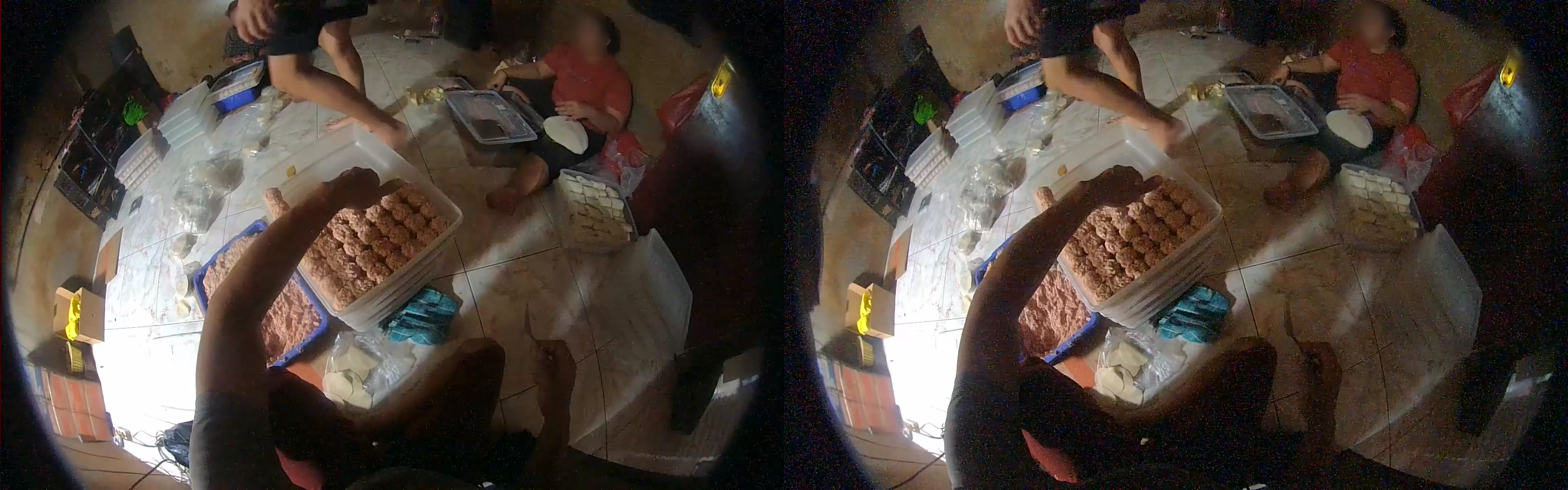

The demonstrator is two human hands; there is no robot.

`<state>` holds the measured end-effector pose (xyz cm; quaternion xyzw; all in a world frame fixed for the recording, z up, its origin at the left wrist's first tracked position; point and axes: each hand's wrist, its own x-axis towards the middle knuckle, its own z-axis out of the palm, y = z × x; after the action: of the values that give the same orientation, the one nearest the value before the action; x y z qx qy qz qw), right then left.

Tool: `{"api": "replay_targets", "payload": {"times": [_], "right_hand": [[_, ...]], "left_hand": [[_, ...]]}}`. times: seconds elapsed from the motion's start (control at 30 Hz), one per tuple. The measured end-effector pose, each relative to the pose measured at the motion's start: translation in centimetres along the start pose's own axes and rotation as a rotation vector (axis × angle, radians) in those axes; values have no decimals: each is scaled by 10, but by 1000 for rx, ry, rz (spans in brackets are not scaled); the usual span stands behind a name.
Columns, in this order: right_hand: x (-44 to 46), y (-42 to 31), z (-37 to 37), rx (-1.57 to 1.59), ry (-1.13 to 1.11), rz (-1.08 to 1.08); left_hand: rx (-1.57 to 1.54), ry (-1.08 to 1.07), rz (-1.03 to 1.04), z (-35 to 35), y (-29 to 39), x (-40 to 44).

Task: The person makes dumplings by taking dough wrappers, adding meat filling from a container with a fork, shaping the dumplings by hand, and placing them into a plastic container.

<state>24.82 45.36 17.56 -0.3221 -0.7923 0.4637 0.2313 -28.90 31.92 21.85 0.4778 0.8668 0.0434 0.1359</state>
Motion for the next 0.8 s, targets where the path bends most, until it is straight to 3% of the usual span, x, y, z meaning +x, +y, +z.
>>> {"api": "replay_targets", "payload": {"times": [0.27, 0.37, 0.43, 0.53, 0.57, 0.63, 0.7, 0.77, 0.8], "right_hand": [[32, -62, 26, 29, -72, -156], [48, -109, 19, -107, -226, -194], [55, -145, 14, -214, -346, -250], [62, -207, 21, -326, -445, -419], [62, -235, 24, -490, -496, -529], [55, -283, 41, -690, -572, -707], [31, -329, 67, -794, -557, -894], [-2, -375, 91, -898, -412, -1162], [-18, -379, 106, -866, -388, -1255]], "left_hand": [[-96, -91, -160, -28, 25, -27], [-194, -39, -221, -24, 4, -36], [75, 180, -40, -26, -13, -65], [171, 82, -75, -36, -17, -143], [188, 38, -88, -38, -21, -169], [18, 178, -15, -21, -22, -236], [7, 49, -84, -37, 7, -298], [-46, 446, 149, -5, -3, -354], [-120, 442, 129, -10, 6, -379]]}}
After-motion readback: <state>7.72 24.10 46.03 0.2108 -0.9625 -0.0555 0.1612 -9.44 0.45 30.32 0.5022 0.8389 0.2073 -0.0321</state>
